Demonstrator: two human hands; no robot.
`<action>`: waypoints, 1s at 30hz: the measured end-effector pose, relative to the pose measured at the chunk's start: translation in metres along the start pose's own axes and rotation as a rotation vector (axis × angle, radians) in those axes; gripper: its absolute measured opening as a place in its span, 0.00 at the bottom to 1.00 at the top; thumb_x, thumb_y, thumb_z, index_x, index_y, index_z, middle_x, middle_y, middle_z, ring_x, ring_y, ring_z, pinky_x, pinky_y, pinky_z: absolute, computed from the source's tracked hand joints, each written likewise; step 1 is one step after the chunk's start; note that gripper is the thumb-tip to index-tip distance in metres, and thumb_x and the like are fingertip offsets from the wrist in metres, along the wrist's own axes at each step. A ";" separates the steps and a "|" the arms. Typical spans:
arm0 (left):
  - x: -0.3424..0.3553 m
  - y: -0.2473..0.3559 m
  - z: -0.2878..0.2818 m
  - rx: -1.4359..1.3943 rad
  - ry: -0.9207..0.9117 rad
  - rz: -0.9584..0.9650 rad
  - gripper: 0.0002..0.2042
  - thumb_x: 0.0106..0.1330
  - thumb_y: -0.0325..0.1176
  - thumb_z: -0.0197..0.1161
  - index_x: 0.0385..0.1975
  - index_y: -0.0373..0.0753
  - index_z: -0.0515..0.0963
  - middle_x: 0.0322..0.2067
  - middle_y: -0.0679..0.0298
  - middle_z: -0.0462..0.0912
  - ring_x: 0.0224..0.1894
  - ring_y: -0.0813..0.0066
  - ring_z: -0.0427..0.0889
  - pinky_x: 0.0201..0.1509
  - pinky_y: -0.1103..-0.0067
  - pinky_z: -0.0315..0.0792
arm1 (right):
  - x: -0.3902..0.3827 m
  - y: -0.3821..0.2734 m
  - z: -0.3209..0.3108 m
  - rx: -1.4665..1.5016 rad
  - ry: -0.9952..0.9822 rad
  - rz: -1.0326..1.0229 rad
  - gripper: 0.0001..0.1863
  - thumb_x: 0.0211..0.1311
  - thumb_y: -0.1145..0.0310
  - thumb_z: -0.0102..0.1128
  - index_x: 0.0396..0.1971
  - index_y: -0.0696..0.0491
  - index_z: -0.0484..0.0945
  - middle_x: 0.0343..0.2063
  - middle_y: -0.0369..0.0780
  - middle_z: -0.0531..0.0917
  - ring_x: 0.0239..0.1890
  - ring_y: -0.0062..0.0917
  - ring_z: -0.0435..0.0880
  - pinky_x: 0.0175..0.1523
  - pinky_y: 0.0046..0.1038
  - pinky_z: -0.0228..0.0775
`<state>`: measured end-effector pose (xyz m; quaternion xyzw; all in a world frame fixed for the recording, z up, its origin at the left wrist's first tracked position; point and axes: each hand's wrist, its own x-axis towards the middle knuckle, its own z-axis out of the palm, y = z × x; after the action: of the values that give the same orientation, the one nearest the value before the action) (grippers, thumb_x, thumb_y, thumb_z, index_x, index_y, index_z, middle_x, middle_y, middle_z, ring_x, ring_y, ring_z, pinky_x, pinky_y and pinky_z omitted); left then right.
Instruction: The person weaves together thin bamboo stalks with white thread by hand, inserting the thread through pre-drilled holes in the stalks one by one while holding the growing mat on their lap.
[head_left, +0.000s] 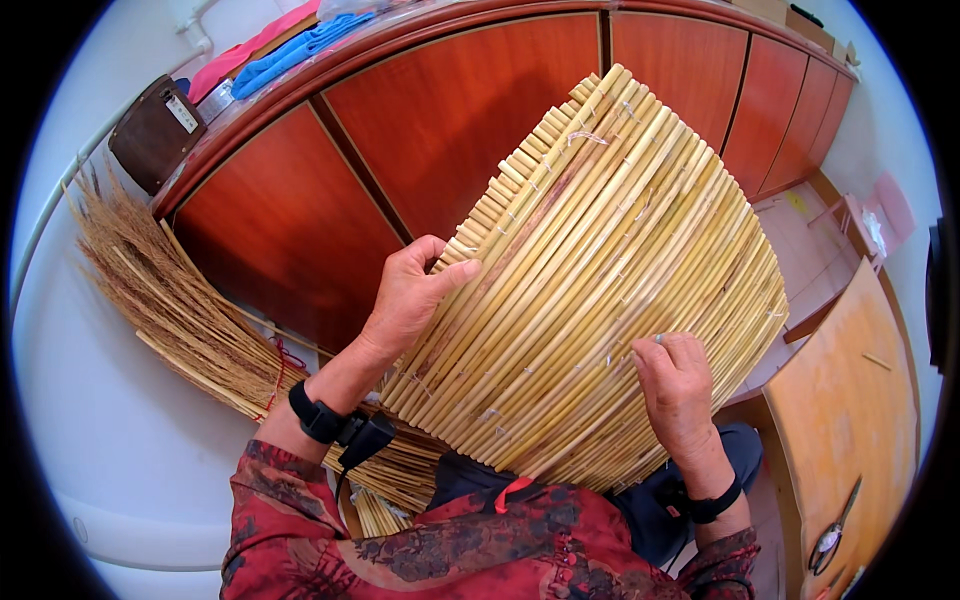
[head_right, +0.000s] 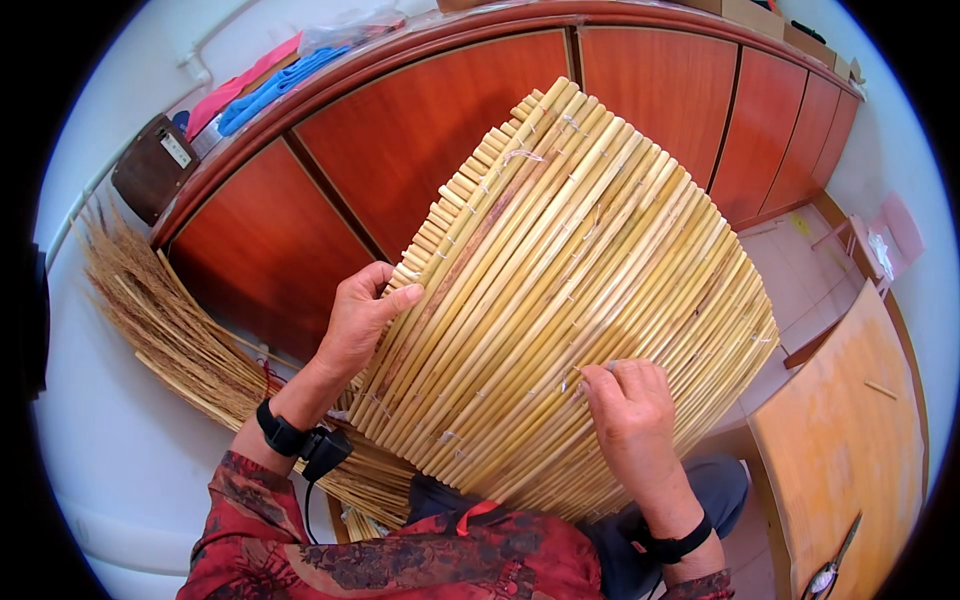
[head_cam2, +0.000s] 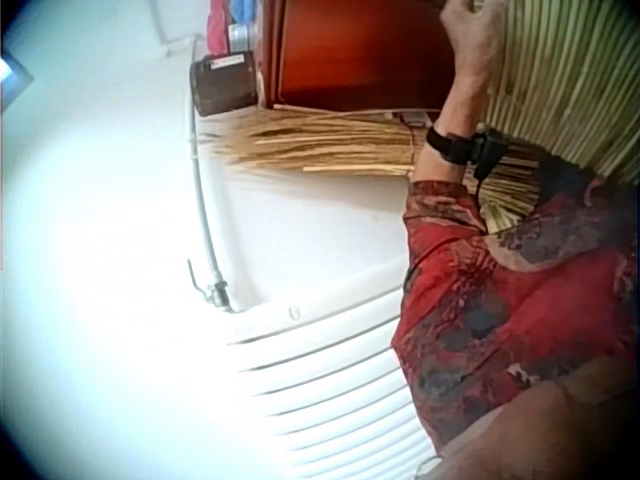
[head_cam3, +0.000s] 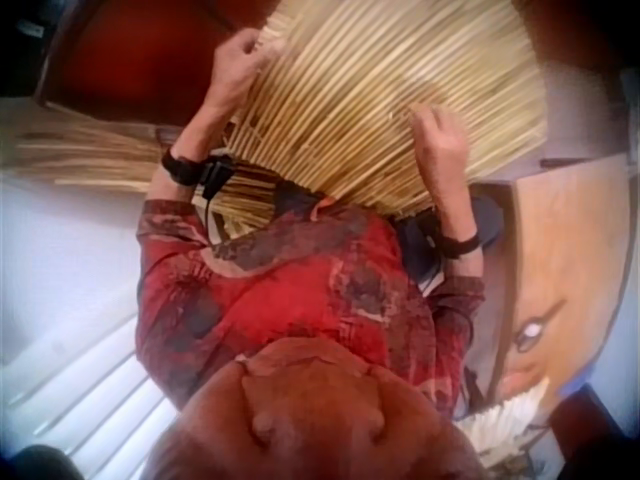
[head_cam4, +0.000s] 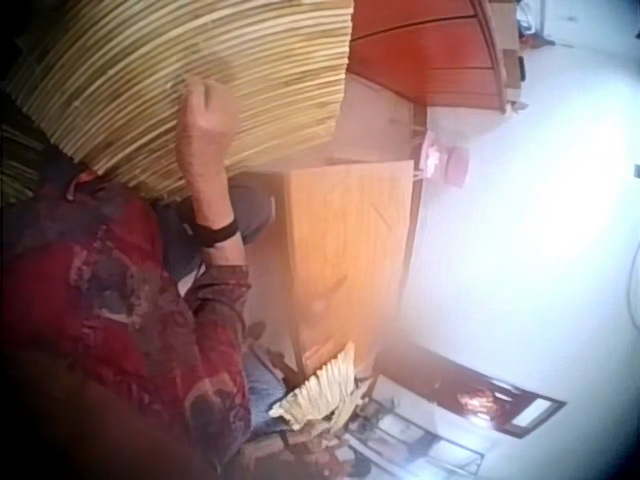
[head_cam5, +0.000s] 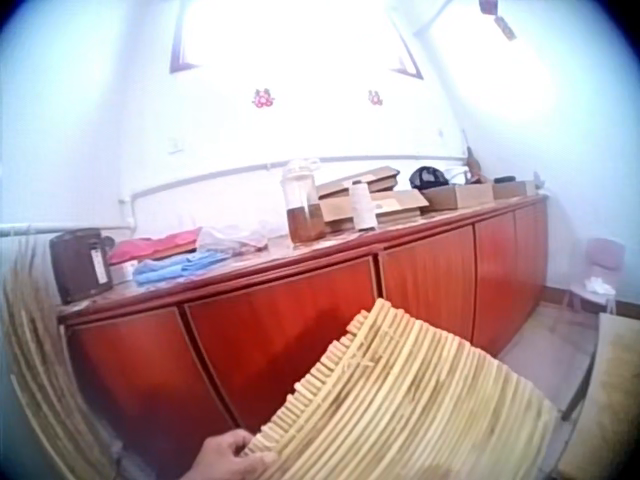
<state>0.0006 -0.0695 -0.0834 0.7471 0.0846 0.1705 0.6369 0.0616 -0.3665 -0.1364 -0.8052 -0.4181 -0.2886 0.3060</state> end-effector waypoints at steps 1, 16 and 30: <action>0.001 -0.001 -0.001 -0.001 -0.002 -0.003 0.09 0.62 0.32 0.67 0.36 0.35 0.76 0.29 0.68 0.80 0.30 0.88 0.76 0.36 0.87 0.72 | 0.002 -0.001 0.000 0.013 -0.009 -0.005 0.11 0.47 0.78 0.66 0.33 0.55 0.79 0.28 0.41 0.77 0.33 0.34 0.76 0.40 0.33 0.69; 0.000 0.014 0.016 0.191 0.020 0.028 0.13 0.57 0.33 0.70 0.35 0.32 0.77 0.30 0.63 0.83 0.33 0.81 0.79 0.39 0.81 0.75 | 0.082 -0.031 0.025 0.090 -0.028 -0.282 0.09 0.49 0.73 0.57 0.33 0.57 0.76 0.24 0.39 0.72 0.29 0.31 0.74 0.35 0.30 0.67; 0.019 0.012 0.023 0.498 0.036 0.134 0.14 0.55 0.35 0.71 0.33 0.32 0.77 0.28 0.60 0.82 0.32 0.81 0.79 0.36 0.79 0.73 | 0.139 -0.019 0.059 0.012 0.001 -0.534 0.05 0.48 0.71 0.55 0.24 0.53 0.70 0.23 0.39 0.68 0.28 0.31 0.72 0.34 0.30 0.67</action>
<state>0.0253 -0.0861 -0.0718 0.8817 0.0857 0.1993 0.4190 0.1247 -0.2451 -0.0697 -0.6645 -0.6170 -0.3572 0.2241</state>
